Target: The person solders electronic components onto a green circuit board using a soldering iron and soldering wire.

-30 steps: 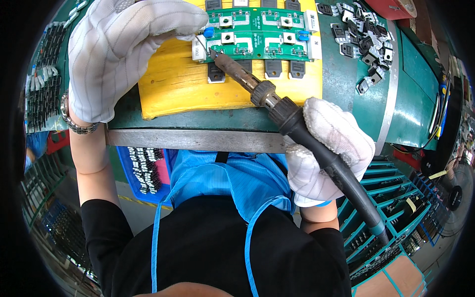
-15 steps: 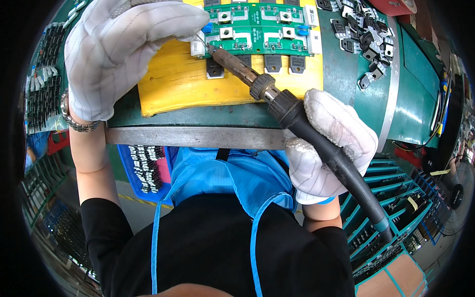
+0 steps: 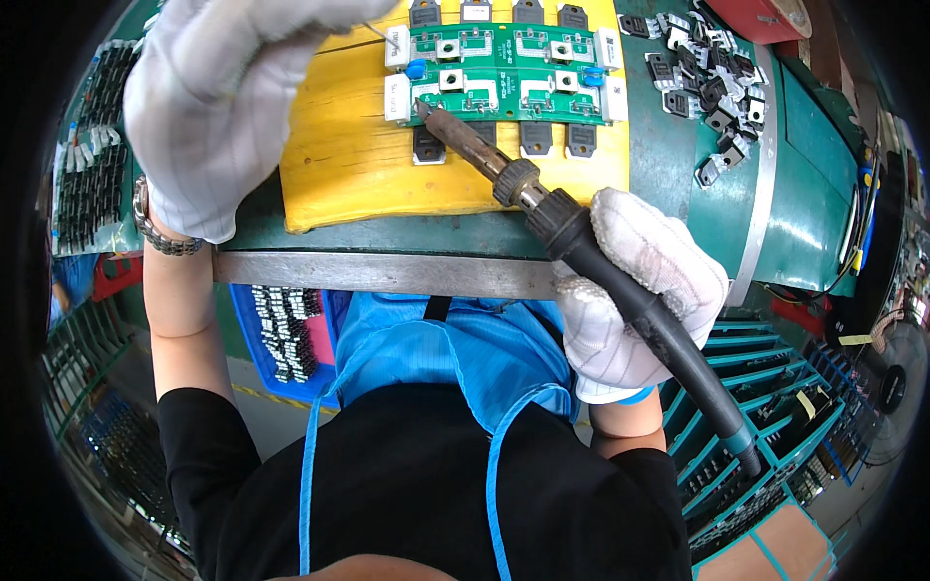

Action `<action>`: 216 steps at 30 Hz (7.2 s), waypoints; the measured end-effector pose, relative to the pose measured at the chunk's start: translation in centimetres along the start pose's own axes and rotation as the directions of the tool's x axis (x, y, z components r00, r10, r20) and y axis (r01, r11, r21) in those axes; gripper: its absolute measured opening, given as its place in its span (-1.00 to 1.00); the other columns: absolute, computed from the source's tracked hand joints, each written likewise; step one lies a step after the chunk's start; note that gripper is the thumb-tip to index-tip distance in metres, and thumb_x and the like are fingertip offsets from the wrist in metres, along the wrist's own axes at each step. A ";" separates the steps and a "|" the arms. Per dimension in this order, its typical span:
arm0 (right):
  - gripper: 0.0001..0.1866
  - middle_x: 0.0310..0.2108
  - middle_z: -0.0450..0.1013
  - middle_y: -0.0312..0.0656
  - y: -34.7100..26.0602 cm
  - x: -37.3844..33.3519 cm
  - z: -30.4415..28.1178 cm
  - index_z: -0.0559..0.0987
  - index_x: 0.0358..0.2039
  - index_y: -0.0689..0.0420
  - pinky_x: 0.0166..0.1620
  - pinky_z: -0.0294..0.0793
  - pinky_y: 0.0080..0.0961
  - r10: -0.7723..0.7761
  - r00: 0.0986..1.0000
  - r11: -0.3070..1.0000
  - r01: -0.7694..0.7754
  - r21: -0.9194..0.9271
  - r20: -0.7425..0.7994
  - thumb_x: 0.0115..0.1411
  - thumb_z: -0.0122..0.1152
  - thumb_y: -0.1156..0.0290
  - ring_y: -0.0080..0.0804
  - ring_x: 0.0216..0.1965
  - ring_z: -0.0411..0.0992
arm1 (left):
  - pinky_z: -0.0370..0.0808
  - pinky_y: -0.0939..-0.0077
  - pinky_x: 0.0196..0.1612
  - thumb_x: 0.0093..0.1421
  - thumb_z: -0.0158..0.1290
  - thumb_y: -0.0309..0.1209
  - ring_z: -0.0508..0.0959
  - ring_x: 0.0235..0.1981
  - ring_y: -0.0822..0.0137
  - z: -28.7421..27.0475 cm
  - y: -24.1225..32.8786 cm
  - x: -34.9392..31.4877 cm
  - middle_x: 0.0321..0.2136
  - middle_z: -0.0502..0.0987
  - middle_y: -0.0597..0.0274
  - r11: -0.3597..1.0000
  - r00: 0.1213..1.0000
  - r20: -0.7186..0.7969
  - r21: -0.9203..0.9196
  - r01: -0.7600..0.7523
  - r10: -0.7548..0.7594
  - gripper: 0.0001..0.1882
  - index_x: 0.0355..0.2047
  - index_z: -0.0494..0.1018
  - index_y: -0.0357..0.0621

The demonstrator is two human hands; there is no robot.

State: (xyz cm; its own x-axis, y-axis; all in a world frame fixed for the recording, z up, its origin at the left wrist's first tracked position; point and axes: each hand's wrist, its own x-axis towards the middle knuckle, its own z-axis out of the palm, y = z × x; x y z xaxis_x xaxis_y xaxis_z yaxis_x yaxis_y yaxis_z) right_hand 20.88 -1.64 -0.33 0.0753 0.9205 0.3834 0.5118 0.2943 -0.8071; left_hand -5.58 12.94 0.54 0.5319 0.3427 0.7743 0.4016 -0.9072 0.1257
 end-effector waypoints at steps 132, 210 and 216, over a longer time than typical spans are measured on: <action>-0.67 -0.33 0.61 -0.20 -3.8 1.5 1.6 0.62 -0.19 0.05 -0.26 0.48 -0.29 -0.460 0.884 0.884 0.447 0.137 0.083 -0.03 0.44 0.54 -0.18 -0.36 0.57 | 0.56 0.35 -0.32 -0.12 0.29 -0.58 0.64 -0.40 0.25 -3.9 12.3 0.6 -0.32 0.64 0.29 0.992 0.969 0.215 0.033 0.120 -0.124 -0.67 -0.29 0.56 -0.03; -0.78 -0.03 0.55 -0.07 1.2 1.5 2.3 0.44 0.03 0.19 0.19 0.45 -0.37 -0.265 0.953 0.948 0.230 -0.218 -0.147 0.41 0.02 0.62 -0.29 0.01 0.56 | 0.51 0.35 0.03 0.48 -0.14 -0.38 0.59 -0.08 0.23 -3.7 13.6 -5.9 -0.09 0.55 -0.06 0.765 0.764 0.045 0.056 0.641 -0.643 -0.81 -0.13 0.40 -0.25; -0.85 -0.13 0.60 0.00 0.9 1.1 2.4 0.47 -0.06 0.23 0.14 0.50 -0.36 -0.270 0.943 0.962 0.274 -0.011 -0.192 0.39 0.05 0.61 -0.26 0.01 0.59 | 0.48 0.25 0.05 0.37 -0.02 -0.40 0.58 -0.08 0.07 -3.6 13.5 -5.5 -0.10 0.58 -0.02 0.713 0.719 0.009 -0.120 0.690 -0.695 -0.87 -0.16 0.46 -0.17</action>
State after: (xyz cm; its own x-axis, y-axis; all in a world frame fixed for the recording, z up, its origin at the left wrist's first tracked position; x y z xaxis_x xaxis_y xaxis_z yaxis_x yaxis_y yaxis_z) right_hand 19.42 0.23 -1.74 0.0967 0.7396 0.6660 0.5219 0.5321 -0.6667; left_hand -5.76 -2.07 0.25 0.1103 0.8789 0.4641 0.5646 -0.4397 0.6985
